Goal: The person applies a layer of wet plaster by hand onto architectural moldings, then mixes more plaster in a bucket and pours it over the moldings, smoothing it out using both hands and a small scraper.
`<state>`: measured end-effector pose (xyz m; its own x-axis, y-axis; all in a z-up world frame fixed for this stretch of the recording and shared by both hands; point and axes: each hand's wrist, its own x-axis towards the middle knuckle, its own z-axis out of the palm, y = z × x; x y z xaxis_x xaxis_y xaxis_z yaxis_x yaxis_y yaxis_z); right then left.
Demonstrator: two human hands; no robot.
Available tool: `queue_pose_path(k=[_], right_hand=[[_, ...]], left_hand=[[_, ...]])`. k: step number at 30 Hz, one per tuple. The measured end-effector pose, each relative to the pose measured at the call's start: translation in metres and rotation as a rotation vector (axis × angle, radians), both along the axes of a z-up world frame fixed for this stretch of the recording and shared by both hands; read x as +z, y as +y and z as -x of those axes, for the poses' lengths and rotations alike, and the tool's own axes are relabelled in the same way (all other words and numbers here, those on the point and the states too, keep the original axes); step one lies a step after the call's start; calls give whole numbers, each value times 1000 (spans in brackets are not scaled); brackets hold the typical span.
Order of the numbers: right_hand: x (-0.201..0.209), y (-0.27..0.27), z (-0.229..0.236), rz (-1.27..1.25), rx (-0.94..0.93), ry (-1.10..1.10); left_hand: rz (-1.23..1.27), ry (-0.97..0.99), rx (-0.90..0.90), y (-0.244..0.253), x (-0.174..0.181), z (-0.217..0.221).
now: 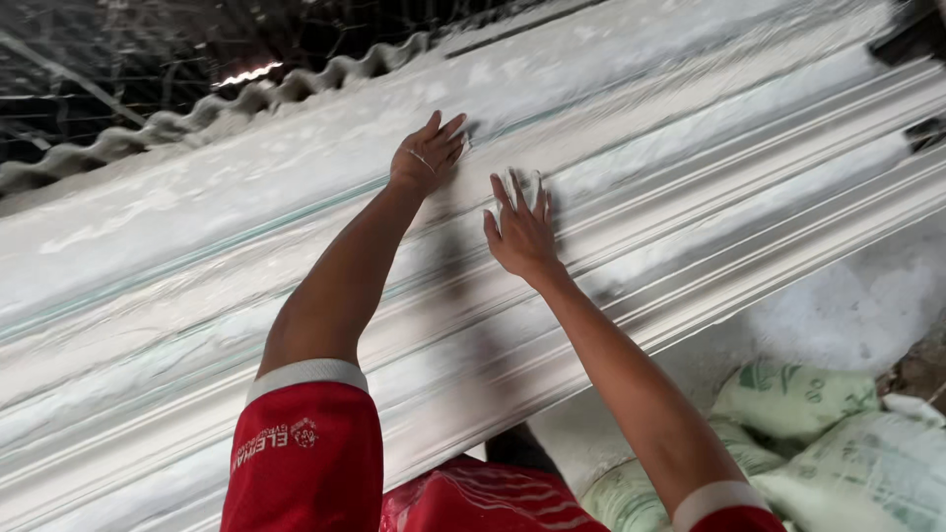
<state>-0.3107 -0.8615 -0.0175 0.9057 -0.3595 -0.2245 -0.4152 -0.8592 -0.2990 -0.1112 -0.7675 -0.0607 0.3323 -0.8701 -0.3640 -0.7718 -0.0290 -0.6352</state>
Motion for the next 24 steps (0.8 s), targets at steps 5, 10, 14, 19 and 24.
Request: queue_pose_path(k=[5,10,14,19,24], right_hand=[[13,-103,31,38,-22,-47],[24,-174,50,-3,-81,41],[16,-239,60,-6,-87,69],[-7,-327,49,-15,-45,30],[-7,-409,33,4,5,6]], left_hand=[[-73,-45,-46,-102,-1,10],[-56,-23,-69,-185,-2,23],[-49,12,-50,-249,5,37],[-55,12,-69,-326,1,44],[9,88,-64,-423,-3,57]])
